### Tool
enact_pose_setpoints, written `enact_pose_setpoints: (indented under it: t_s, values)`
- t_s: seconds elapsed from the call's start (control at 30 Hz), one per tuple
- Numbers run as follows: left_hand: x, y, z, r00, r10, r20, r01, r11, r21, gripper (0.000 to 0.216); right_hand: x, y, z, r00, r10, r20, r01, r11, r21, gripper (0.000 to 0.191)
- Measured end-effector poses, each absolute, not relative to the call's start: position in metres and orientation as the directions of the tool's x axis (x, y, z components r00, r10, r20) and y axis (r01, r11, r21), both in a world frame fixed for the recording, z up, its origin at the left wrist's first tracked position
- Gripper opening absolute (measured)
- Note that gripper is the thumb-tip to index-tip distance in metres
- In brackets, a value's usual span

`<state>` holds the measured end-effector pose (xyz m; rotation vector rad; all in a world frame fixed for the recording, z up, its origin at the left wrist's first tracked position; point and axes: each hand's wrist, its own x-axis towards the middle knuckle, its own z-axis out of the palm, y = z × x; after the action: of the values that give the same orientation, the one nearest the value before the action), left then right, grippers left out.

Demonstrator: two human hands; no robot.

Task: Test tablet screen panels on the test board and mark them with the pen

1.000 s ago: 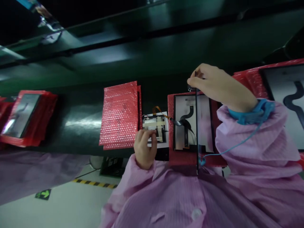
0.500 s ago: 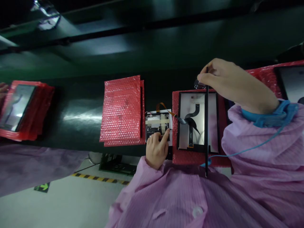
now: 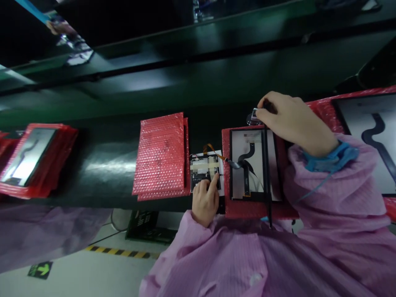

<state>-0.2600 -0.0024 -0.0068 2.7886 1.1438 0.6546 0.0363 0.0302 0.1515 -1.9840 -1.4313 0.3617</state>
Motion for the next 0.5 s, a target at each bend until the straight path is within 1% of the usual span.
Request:
enact_pose_setpoints:
  t_s: [0.1,0.23,0.3,0.37,0.43,0.5]
  values:
    - [-0.259,-0.003,-0.008,0.621,0.684,0.382,0.658,-0.720,0.219,0.047,0.032,0.024,0.159,0.375,0.906,0.196,0.781,-0.195,-0.593,0.006]
    - [-0.257,-0.003,-0.005,0.601,0.708,0.371,0.672,-0.699,0.245,0.047,0.026,0.008,0.180,0.451,0.877,0.167,0.838,-0.351,-0.418,0.020]
    - [-0.258,-0.002,-0.001,0.597,0.723,0.347,0.655,-0.689,0.311,0.047,0.024,-0.005,0.192,0.463,0.872,0.161,0.851,-0.386,-0.355,0.025]
    - [-0.259,0.002,0.008,0.593,0.735,0.327,0.611,-0.676,0.411,0.048,0.023,-0.021,0.203,0.441,0.878,0.187,0.869,-0.366,-0.332,0.026]
    - [-0.260,0.010,0.020,0.569,0.736,0.366,0.561,-0.673,0.481,0.044,0.021,-0.035,0.212,0.417,0.883,0.218,0.878,-0.329,-0.347,0.025]
    - [-0.260,0.021,0.034,0.542,0.706,0.456,0.527,-0.708,0.469,0.038,0.020,-0.044,0.219,0.416,0.879,0.232,0.865,-0.305,-0.398,0.024]
